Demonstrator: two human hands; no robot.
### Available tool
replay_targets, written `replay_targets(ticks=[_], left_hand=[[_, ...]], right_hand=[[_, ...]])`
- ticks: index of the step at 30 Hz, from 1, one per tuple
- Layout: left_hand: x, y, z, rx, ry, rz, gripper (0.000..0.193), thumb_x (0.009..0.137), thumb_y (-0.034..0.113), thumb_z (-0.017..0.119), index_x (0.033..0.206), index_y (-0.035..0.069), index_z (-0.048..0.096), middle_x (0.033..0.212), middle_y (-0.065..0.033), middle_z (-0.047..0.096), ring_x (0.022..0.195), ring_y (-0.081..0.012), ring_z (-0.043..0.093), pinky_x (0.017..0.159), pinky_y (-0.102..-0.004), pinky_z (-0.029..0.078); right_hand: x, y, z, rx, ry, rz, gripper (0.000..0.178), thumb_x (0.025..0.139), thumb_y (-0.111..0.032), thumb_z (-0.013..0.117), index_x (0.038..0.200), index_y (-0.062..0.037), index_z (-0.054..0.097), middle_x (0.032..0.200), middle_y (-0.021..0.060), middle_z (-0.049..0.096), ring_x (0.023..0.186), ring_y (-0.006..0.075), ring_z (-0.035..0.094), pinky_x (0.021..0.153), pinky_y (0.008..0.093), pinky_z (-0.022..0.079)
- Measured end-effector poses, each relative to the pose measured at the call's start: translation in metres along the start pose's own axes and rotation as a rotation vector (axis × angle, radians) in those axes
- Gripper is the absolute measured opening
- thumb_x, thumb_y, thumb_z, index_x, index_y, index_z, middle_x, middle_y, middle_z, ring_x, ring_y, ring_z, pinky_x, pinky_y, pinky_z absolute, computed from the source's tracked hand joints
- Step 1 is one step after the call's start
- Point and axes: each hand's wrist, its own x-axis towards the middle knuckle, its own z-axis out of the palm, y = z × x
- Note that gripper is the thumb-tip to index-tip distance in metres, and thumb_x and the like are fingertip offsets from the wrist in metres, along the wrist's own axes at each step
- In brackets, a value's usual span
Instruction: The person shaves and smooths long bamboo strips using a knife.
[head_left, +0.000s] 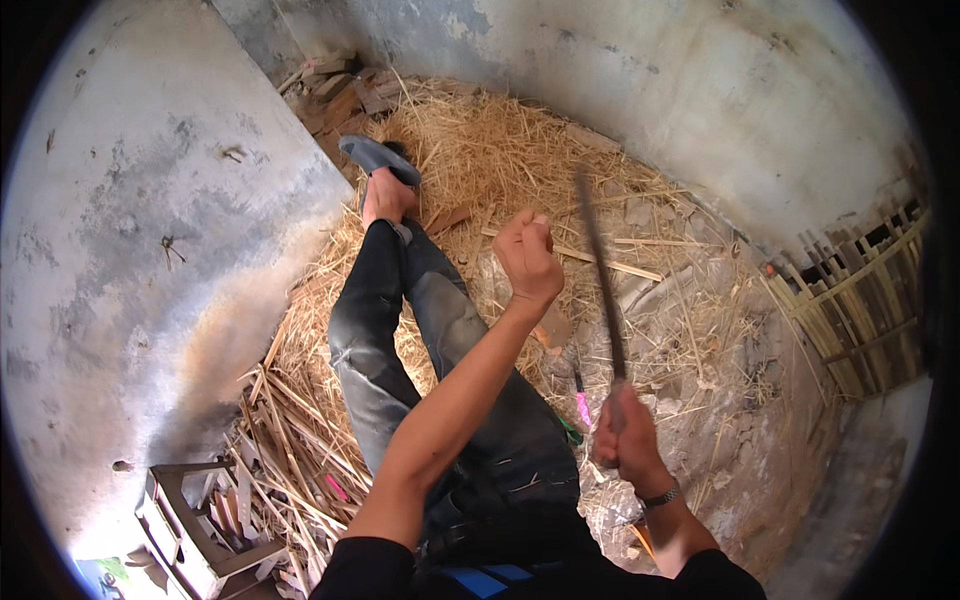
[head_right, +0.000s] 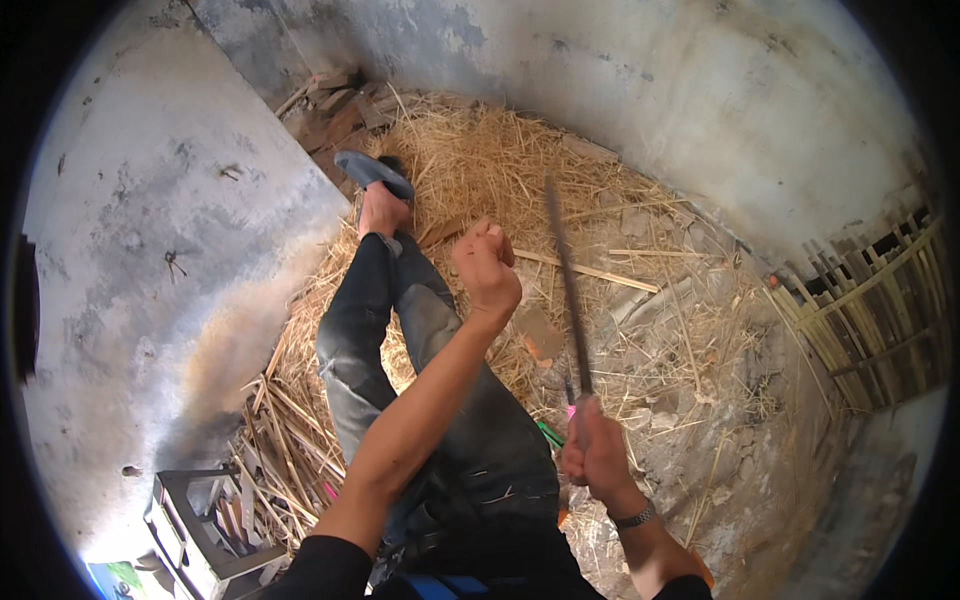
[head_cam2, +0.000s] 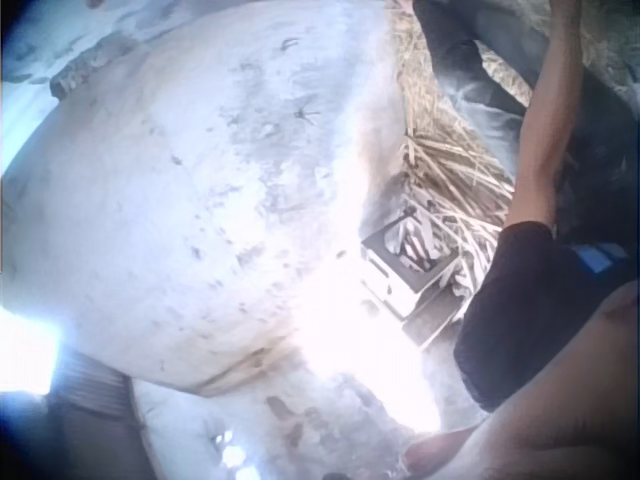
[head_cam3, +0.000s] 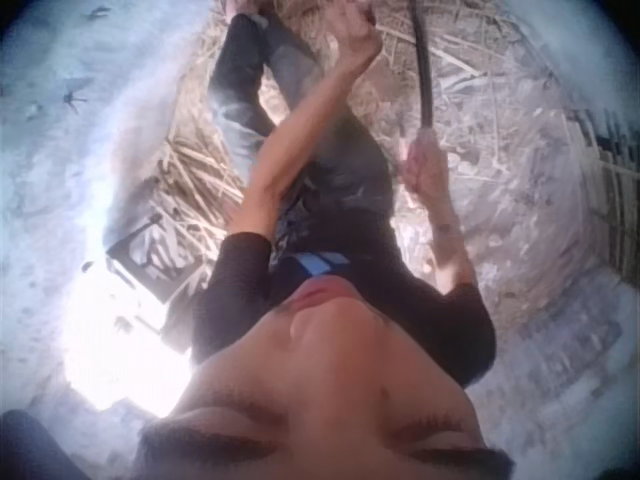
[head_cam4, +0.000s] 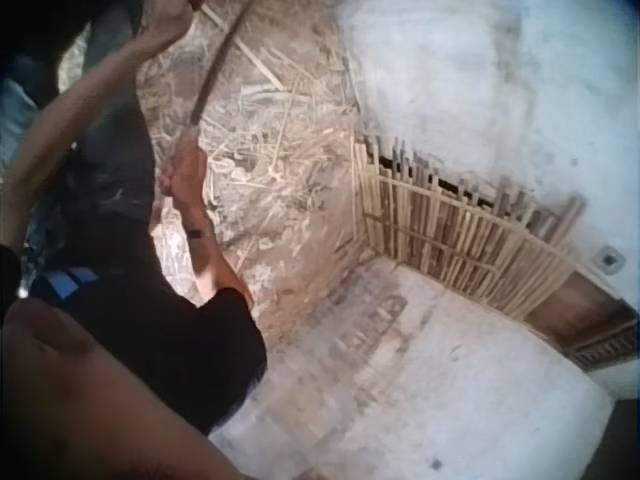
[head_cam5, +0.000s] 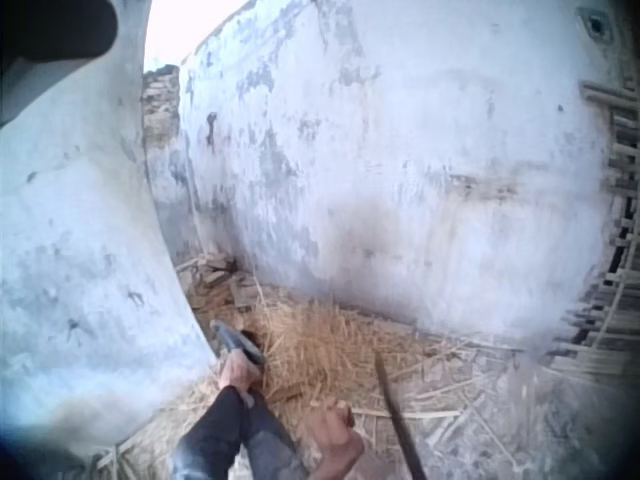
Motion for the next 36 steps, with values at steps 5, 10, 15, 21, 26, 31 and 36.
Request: replay_targets(ticks=[5, 10, 15, 21, 26, 31, 36], left_hand=[[0.030, 0.064, -0.009, -0.284, 0.014, -0.007, 0.038, 0.093, 0.018, 0.045, 0.059, 0.007, 0.032, 0.056, -0.0016, 0.034, 0.047, -0.0109, 0.032, 0.044, -0.0311, 0.022], [0.030, 0.070, 0.004, -0.270, 0.044, -0.058, 0.037, 0.093, 0.017, 0.046, 0.060, 0.006, 0.032, 0.056, 0.0004, 0.033, 0.049, -0.0089, 0.032, 0.045, -0.0296, 0.023], [0.015, 0.041, 0.015, -0.151, 0.025, -0.022, 0.037, 0.094, 0.020, 0.044, 0.061, 0.005, 0.036, 0.052, -0.0019, 0.035, 0.046, -0.0105, 0.031, 0.045, -0.0316, 0.022], [0.026, 0.033, 0.022, -0.207, 0.095, -0.025, 0.038, 0.094, 0.020, 0.045, 0.061, 0.004, 0.036, 0.054, -0.0028, 0.036, 0.047, -0.0112, 0.032, 0.046, -0.0321, 0.023], [0.030, 0.032, 0.027, -0.116, 0.087, 0.021, 0.039, 0.094, 0.019, 0.045, 0.060, 0.004, 0.034, 0.054, -0.0036, 0.036, 0.046, -0.0124, 0.033, 0.045, -0.0320, 0.023], [0.019, 0.044, 0.025, -0.128, 0.084, -0.029, 0.041, 0.094, 0.019, 0.043, 0.057, 0.004, 0.032, 0.052, -0.0041, 0.035, 0.046, -0.0130, 0.032, 0.046, -0.0329, 0.023], [0.019, 0.049, 0.027, -0.091, 0.067, 0.000, 0.036, 0.092, 0.013, 0.047, 0.060, 0.003, 0.035, 0.052, -0.0023, 0.035, 0.049, -0.0106, 0.032, 0.048, -0.0337, 0.023]], right_hand=[[-0.013, -0.032, -0.012, 0.160, 0.075, -0.275, 0.063, 0.103, -0.068, 0.035, 0.083, -0.0095, 0.047, 0.050, -0.0014, 0.036, 0.037, 0.0105, 0.038, 0.034, 0.0266, 0.029], [-0.004, -0.026, -0.005, 0.190, 0.101, -0.148, 0.063, 0.102, -0.069, 0.038, 0.082, -0.0095, 0.047, 0.050, -0.0014, 0.036, 0.037, 0.0103, 0.038, 0.035, 0.0259, 0.029], [0.000, -0.006, 0.006, 0.074, 0.052, -0.082, 0.063, 0.104, -0.065, 0.039, 0.079, -0.0080, 0.049, 0.051, -0.0007, 0.039, 0.039, 0.0105, 0.041, 0.036, 0.0256, 0.031], [-0.001, 0.010, 0.012, 0.036, -0.002, -0.034, 0.062, 0.105, -0.061, 0.039, 0.077, -0.0073, 0.049, 0.051, -0.0003, 0.041, 0.039, 0.0099, 0.041, 0.037, 0.0260, 0.032], [-0.002, 0.006, 0.008, 0.052, 0.062, -0.116, 0.062, 0.105, -0.062, 0.039, 0.078, -0.0075, 0.049, 0.051, -0.0009, 0.040, 0.039, 0.0090, 0.041, 0.036, 0.0250, 0.032], [-0.001, -0.002, 0.000, 0.043, 0.133, -0.209, 0.061, 0.105, -0.063, 0.038, 0.078, -0.0084, 0.048, 0.051, -0.0012, 0.039, 0.038, 0.0086, 0.039, 0.035, 0.0245, 0.031], [-0.001, 0.003, -0.001, 0.058, 0.137, -0.127, 0.061, 0.105, -0.062, 0.039, 0.078, -0.0081, 0.048, 0.050, -0.0007, 0.039, 0.038, 0.0093, 0.040, 0.035, 0.0249, 0.032]])
